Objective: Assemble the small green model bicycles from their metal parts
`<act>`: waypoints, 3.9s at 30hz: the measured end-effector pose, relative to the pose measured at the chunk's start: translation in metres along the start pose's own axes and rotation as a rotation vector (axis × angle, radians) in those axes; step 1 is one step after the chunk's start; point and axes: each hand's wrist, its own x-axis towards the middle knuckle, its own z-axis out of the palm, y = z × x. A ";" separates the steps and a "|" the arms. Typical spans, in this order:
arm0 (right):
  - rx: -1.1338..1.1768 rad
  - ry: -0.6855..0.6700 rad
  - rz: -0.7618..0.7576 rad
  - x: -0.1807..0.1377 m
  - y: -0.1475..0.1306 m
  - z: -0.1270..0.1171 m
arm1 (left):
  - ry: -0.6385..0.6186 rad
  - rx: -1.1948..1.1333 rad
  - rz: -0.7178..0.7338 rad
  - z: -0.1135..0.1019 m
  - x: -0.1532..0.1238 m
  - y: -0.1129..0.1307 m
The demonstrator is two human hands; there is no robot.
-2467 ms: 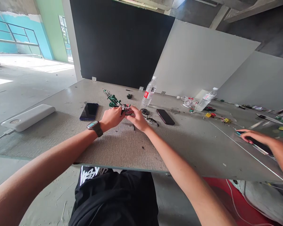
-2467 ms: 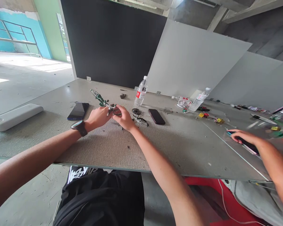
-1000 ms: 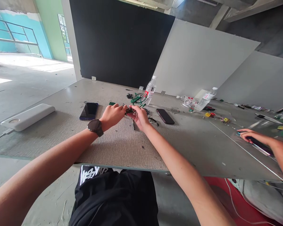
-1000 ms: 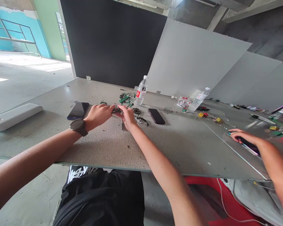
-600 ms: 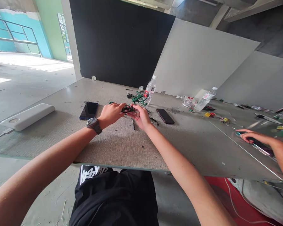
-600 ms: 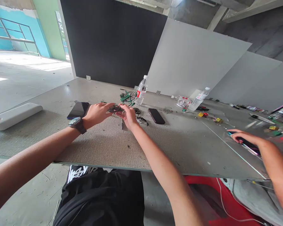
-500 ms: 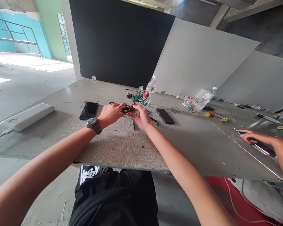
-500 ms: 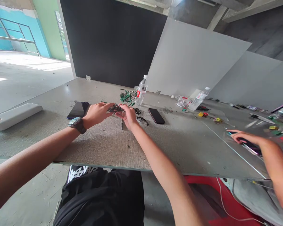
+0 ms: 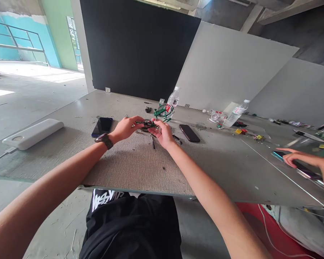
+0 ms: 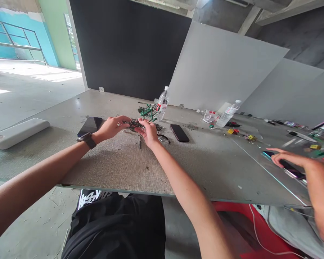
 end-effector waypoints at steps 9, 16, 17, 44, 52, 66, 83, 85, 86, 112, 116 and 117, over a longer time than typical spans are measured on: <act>-0.046 -0.046 0.019 -0.003 0.000 0.001 | 0.067 0.026 0.059 0.001 0.001 -0.007; -0.063 -0.064 0.005 -0.004 -0.002 0.002 | 0.072 0.091 0.097 0.000 0.000 -0.009; -0.062 -0.073 0.008 -0.005 -0.002 0.003 | 0.082 0.107 0.097 0.001 0.000 -0.009; -0.029 -0.123 0.029 -0.008 -0.001 0.005 | 0.095 0.000 0.051 0.003 0.000 0.003; -0.032 -0.142 0.057 -0.007 0.000 0.005 | 0.095 -0.092 -0.004 0.006 0.000 0.002; 0.007 -0.180 0.056 -0.007 0.003 0.006 | 0.079 -0.308 -0.036 0.009 0.002 0.003; 0.013 -0.167 0.090 -0.006 0.003 0.006 | 0.066 -0.345 -0.057 0.009 0.003 0.000; 0.011 -0.172 0.092 -0.006 0.004 0.006 | 0.059 -0.358 -0.061 0.009 0.004 -0.001; 0.011 -0.175 0.092 -0.005 0.004 0.006 | 0.060 -0.362 -0.069 0.009 0.004 -0.001; -0.002 -0.120 0.116 -0.002 0.009 0.004 | 0.037 -0.516 -0.166 0.013 0.005 -0.009; 0.000 -0.125 0.126 -0.003 0.008 0.004 | 0.071 -0.491 -0.198 0.014 0.005 -0.008; 0.000 -0.129 0.126 -0.003 0.008 0.005 | 0.074 -0.482 -0.201 0.014 0.005 -0.008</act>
